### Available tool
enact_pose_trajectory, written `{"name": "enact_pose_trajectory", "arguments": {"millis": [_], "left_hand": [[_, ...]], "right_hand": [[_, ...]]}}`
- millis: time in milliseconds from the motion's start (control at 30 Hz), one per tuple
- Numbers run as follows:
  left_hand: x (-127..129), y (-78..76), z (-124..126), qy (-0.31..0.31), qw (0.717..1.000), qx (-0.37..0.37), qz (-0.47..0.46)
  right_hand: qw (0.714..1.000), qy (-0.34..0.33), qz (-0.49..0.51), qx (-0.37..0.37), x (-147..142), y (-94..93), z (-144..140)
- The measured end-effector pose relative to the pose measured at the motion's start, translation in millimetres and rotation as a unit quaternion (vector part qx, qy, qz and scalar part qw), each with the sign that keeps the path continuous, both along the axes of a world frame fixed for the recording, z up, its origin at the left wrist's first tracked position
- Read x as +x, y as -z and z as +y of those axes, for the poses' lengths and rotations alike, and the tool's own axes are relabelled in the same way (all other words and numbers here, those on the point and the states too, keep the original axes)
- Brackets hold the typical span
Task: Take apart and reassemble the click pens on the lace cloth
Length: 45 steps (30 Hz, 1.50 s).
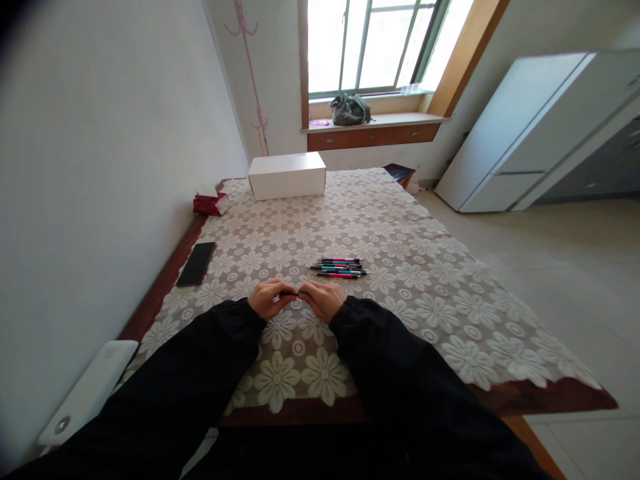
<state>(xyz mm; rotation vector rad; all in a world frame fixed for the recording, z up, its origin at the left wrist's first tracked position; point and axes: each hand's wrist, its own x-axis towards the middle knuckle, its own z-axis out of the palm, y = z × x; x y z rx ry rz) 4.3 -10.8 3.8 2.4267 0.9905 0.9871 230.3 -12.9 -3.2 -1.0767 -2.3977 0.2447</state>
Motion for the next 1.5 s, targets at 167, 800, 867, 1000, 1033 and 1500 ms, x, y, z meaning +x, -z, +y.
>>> {"name": "enact_pose_trajectory", "arguments": {"millis": [167,800,867,1000,1033,1500], "left_hand": [[-0.5,-0.2,0.5,-0.007,1.0,0.002,-0.003],[-0.7,-2.3,1.9,-0.012,1.0,0.007,0.02],[-0.4,-3.0,0.8,-0.011,1.0,0.011,0.017],[-0.1,-2.7,-0.3,-0.015,1.0,0.015,0.012],[-0.1,-2.4,-0.2,-0.016,1.0,0.016,0.01],[-0.6,-4.3,-0.1,-0.02,1.0,0.016,0.007]], "right_hand": [[1.0,0.012,0.011,-0.018,-2.9,1.8,-1.9],[0.999,-0.002,0.01,-0.036,-3.3,4.6,0.0],[0.999,-0.009,0.011,-0.032,-2.9,4.6,0.2],[1.0,-0.001,-0.011,-0.02,-2.3,1.5,-1.2],[1.0,0.007,-0.015,-0.022,-2.5,0.9,-1.6],[1.0,0.007,0.004,-0.024,-0.8,3.7,0.2]]}}
